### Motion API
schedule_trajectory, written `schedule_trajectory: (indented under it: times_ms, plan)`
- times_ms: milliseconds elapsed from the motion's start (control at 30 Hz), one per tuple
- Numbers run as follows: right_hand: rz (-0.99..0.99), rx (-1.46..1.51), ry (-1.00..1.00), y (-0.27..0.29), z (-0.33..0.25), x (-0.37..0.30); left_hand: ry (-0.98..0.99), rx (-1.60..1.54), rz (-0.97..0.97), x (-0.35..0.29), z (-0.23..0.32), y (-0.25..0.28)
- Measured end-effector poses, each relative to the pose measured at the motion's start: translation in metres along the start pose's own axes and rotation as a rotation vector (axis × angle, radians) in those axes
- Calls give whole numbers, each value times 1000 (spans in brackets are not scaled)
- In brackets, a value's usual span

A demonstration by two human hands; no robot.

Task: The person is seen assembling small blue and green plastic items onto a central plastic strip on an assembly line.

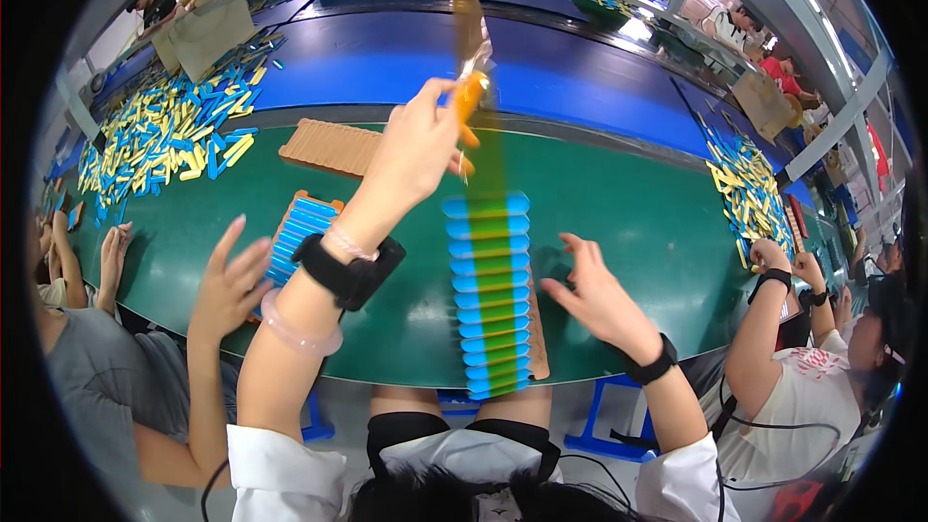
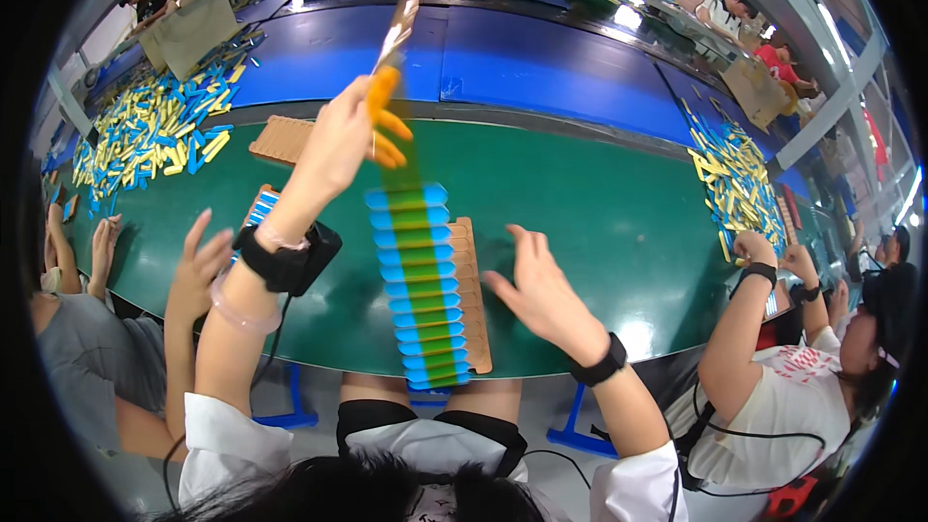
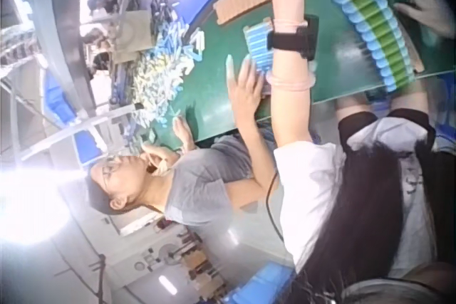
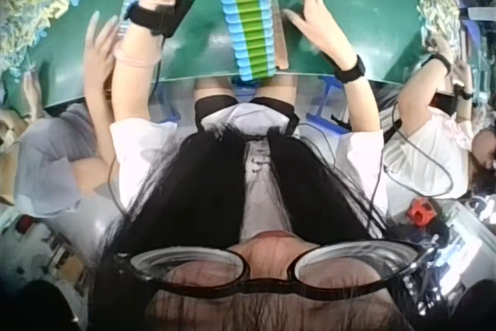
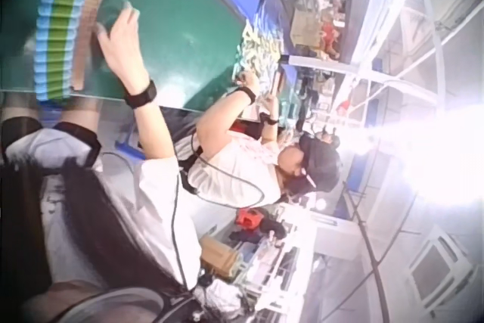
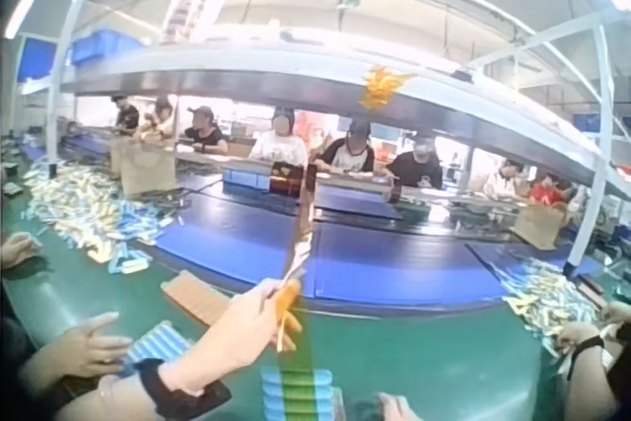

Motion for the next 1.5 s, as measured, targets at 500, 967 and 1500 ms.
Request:
schedule_trajectory:
  times_ms: [500, 967, 1500]
  plan:
    - [-94, -604, 32, 21, 46, 67, 128, 670, 187, -194, -20, 50]
    - [278, -832, -270, 123, 189, 137, 305, 596, 436, -239, -77, 117]
    - [-424, 606, -163, -64, -50, 54, 162, 703, 275, -206, -41, 48]
Point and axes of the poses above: each hand's wrist, its own x-axis towards the middle knuckle, its own y-axis out of the back of the hand, z = x × y, the point moved 8 cm from there along x, towards the middle knuckle, and after that the axes turned 7 degrees about -y, right-handed, at the moved point
